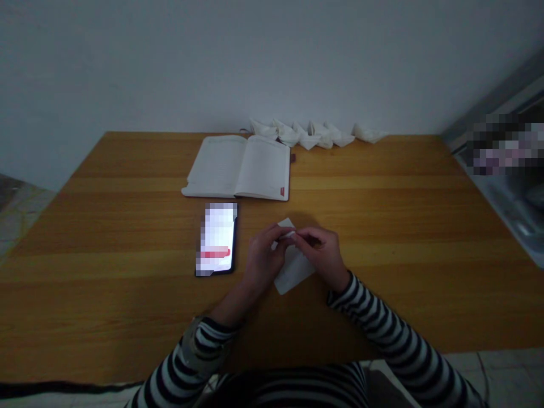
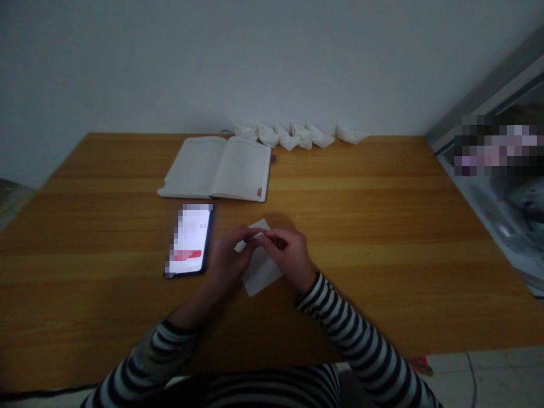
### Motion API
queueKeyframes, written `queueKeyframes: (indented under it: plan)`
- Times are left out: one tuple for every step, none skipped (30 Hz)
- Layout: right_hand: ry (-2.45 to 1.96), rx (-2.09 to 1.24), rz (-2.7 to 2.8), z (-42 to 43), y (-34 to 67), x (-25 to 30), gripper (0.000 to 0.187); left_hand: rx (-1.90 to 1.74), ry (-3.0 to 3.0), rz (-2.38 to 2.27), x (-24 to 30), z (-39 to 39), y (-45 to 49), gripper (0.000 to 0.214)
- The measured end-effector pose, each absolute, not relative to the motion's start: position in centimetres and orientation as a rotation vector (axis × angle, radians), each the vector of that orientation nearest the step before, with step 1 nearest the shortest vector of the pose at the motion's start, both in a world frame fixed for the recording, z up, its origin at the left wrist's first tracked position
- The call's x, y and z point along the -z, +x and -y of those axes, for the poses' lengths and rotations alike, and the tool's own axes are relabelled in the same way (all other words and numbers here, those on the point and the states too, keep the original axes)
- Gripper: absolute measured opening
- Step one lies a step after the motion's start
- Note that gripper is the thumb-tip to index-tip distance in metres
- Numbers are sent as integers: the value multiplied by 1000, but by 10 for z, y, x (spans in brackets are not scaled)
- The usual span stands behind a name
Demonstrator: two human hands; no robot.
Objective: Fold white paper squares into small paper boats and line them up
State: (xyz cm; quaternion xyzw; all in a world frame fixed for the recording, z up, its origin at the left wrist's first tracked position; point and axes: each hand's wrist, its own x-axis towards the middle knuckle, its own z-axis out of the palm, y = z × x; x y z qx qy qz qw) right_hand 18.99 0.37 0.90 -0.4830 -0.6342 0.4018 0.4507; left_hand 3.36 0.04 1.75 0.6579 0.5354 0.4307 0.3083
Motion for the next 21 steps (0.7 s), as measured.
queueKeyframes:
  plan:
    - [-1184, -983, 1546, -4, 190, -9, 16, -1140, 1770, -1383, -17, -1, 33, 16]
    - [-1178, -964, 1522, -4, 191, -9, 14, -1132, 1770, -1360, -17, -1, 33, 22]
    - [-1177, -946, 1491, -4, 191, -9, 13, -1114, 1744, -1343, -16, -1, 34, 28]
    - [-1182, -939, 1450, -4, 191, -9, 13, -1085, 1702, -1330, -16, -1, 34, 28]
    - [-1187, -951, 1399, -5, 192, -9, 14, -1052, 1645, -1316, -17, 0, 35, 21]
    - [-1192, -978, 1348, -5, 192, -9, 15, -1019, 1579, -1300, -17, 0, 36, 11]
    - [-1195, -1014, 1306, -5, 192, -9, 16, -991, 1518, -1283, -18, 0, 36, 13]
    - [-1195, -1047, 1275, -6, 193, -9, 16, -970, 1472, -1263, -20, 1, 37, 25]
    - [-1192, -1076, 1261, -6, 193, -9, 17, -953, 1445, -1244, -21, 2, 37, 33]
    - [-1184, -1102, 1265, -6, 193, -9, 18, -944, 1432, -1231, -23, 2, 37, 38]
    - [-1170, -1131, 1286, -7, 193, -9, 18, -940, 1428, -1226, -23, 3, 37, 41]
    - [-1151, -1163, 1314, -7, 193, -10, 19, -933, 1429, -1231, -24, 3, 36, 43]
    - [-1132, -1196, 1343, -7, 193, -10, 20, -927, 1430, -1244, -24, 3, 35, 46]
    - [-1118, -1228, 1363, -7, 193, -11, 21, -918, 1427, -1260, -23, 3, 34, 48]
    - [-1110, -1261, 1367, -7, 192, -12, 22, -913, 1423, -1280, -23, 3, 33, 49]
    - [-1106, -1297, 1352, -7, 191, -12, 23, -911, 1421, -1298, -22, 3, 33, 50]
    - [-1098, -1338, 1324, -6, 190, -13, 23, -911, 1417, -1312, -22, 3, 33, 51]
    - [-1081, -1384, 1292, -5, 189, -14, 21, -923, 1402, -1324, -21, 3, 33, 52]
    - [-1053, -1423, 1262, -4, 188, -14, 23, -941, 1377, -1329, -21, 2, 34, 53]
    - [-1022, -1448, 1239, -3, 188, -14, 29, -960, 1344, -1322, -20, 1, 35, 53]
    - [-995, -1458, 1227, -3, 188, -14, 35, -981, 1306, -1301, -20, 0, 36, 51]
